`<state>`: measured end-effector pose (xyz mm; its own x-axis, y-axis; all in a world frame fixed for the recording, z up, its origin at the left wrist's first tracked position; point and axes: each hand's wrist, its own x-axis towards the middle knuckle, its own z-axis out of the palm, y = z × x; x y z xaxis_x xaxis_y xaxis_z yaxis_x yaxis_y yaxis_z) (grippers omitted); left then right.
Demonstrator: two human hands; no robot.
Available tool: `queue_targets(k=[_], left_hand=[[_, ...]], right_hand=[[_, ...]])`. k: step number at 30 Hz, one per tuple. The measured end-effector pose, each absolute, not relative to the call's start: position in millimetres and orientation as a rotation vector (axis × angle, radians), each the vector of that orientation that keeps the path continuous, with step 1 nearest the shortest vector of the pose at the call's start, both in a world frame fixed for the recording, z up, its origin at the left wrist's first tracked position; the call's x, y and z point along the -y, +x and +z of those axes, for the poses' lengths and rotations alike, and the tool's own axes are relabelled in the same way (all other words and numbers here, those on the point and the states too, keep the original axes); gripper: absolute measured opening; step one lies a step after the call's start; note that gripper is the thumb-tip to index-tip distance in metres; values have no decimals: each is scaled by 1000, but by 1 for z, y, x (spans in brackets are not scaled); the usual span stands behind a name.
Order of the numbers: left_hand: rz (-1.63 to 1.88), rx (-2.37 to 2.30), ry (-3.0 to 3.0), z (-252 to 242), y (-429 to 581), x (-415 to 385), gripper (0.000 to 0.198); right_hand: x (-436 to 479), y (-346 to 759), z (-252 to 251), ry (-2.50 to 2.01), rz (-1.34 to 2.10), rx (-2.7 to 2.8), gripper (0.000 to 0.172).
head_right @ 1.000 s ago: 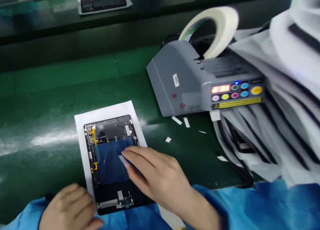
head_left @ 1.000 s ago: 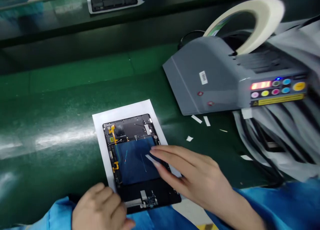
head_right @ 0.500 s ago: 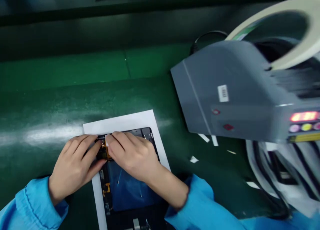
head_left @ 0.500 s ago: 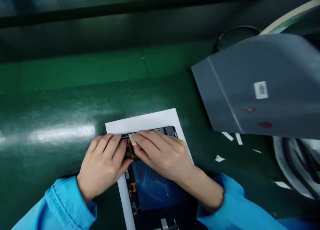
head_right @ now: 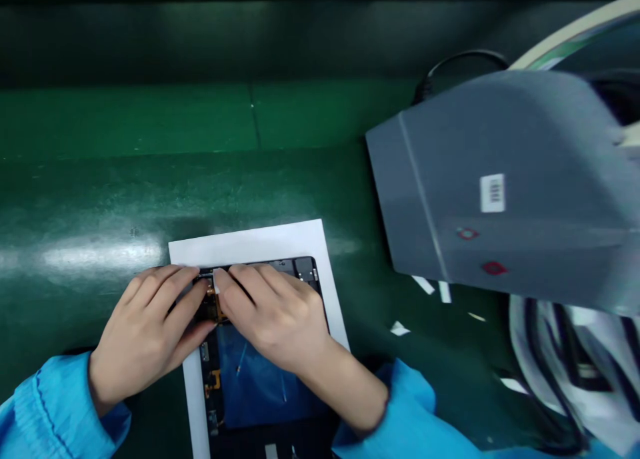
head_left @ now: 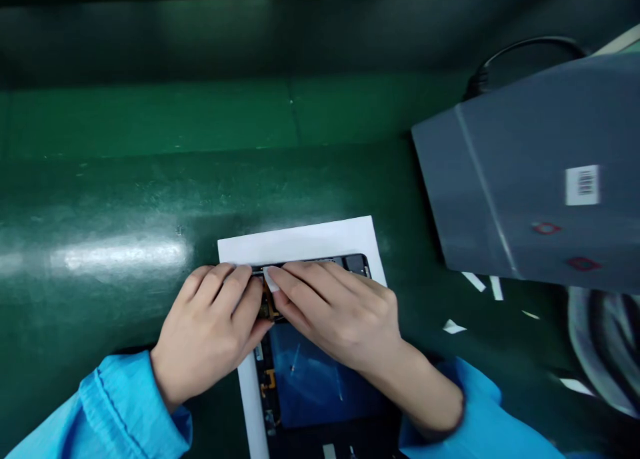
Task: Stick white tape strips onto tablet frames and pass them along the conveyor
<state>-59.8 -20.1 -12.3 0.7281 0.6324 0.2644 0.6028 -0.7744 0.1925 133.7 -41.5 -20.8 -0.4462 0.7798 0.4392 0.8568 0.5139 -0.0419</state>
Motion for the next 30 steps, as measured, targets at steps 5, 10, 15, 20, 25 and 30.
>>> queue_targets(k=[5,10,15,20,25,30], left_hand=[[481,-1009,2834,-12,-60,20,32],[478,-997,2829,-12,-60,19,32],[475,-1002,2831,-13,-60,20,31],[467,-996,2818,-12,-60,20,31],[465,-986,2831,-12,-60,18,31],[443,-978,2846,-11,-63,15,30]], right_hand=[[42,133,-19,-1380,-275,2385,16],[43,133,-19,-1394,-265,2402,17],[42,133,-17,-1385,-230,2420,17],[41,132,-11,-1404,-179,2498,21],[44,128,-2,-1413,-182,2599,28],[52,118,-4,-1517,-270,2625,36]])
